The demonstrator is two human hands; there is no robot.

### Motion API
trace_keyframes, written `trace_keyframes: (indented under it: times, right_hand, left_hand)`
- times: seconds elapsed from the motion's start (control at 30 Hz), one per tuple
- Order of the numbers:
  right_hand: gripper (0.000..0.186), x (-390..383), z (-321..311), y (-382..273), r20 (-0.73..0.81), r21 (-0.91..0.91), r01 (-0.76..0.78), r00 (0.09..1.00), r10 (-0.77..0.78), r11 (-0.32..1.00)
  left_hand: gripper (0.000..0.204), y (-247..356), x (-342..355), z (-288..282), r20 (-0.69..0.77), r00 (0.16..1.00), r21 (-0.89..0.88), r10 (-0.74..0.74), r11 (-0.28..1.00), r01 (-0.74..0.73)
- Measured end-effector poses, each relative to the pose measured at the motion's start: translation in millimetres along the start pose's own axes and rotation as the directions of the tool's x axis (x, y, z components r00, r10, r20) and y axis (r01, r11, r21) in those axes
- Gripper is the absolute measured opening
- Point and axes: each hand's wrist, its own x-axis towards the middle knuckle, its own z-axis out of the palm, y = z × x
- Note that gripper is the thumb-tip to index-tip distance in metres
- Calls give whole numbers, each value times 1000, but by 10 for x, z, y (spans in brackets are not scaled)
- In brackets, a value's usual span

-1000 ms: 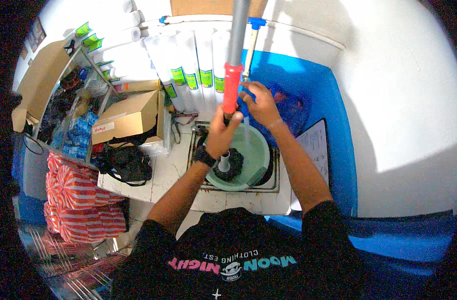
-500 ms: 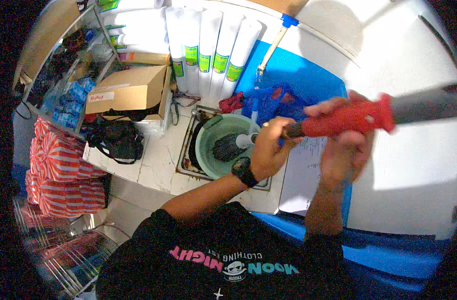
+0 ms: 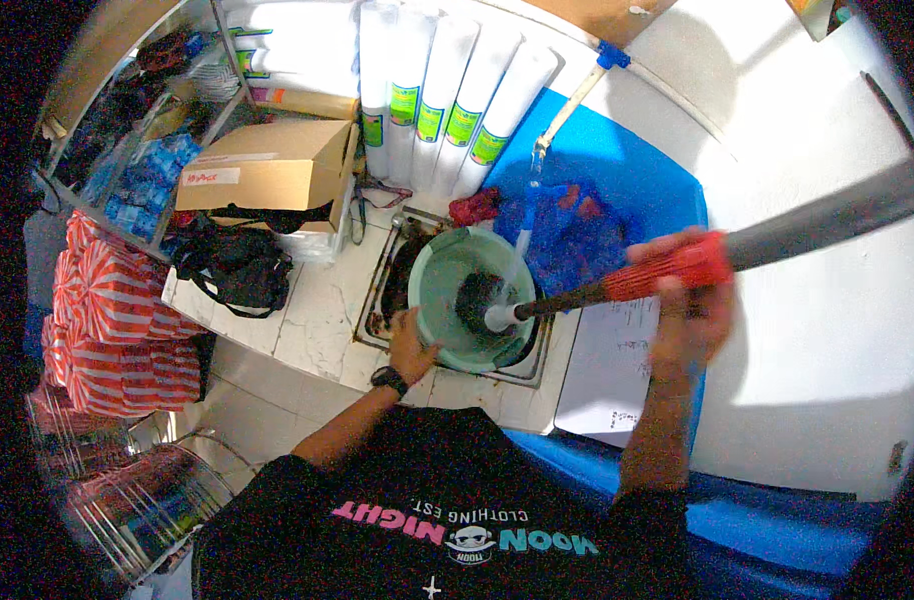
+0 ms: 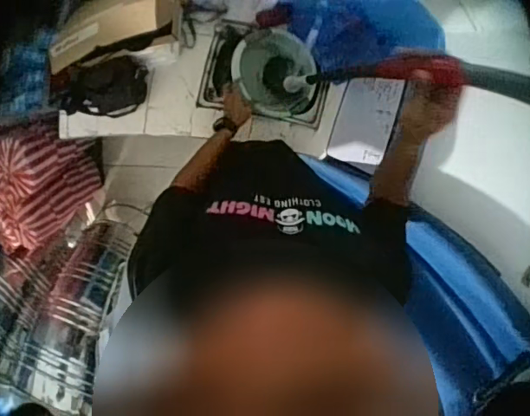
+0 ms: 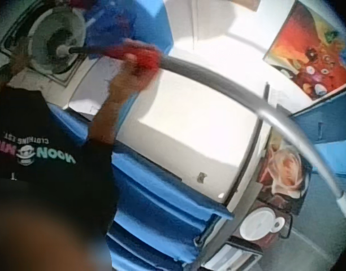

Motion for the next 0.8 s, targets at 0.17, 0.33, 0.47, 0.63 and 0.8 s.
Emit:
trace_keyframes:
  times: [0.17,0.33,0.47,0.63,0.8]
  right_hand:
    - [54,459,-457,-296,-258,-194,175,940,-222,965]
    - [44,370,-21,-23,-307,-228,-119,951,45,966]
    - [43,-12,302,330,49,-108,-198,978,204,974]
    - [48,346,-335,-13,-95,-190,-90,993,73,978]
    - [59,765,-681,-473,-185,-246,18,980,-66,969]
  left_hand:
    - [74,-623,-76,256,35,996,-337,-77,938,85]
    - [51,-566,-126,224,60,998,-241,-6,970,20]
    - [50,-662,-172,239,59,998,-105,32,994,-26]
    - [53,-817,-137,283,118,993,37,31,999,-35]
    - [58,-806,-107,266,246,969,89,-9,996,-13]
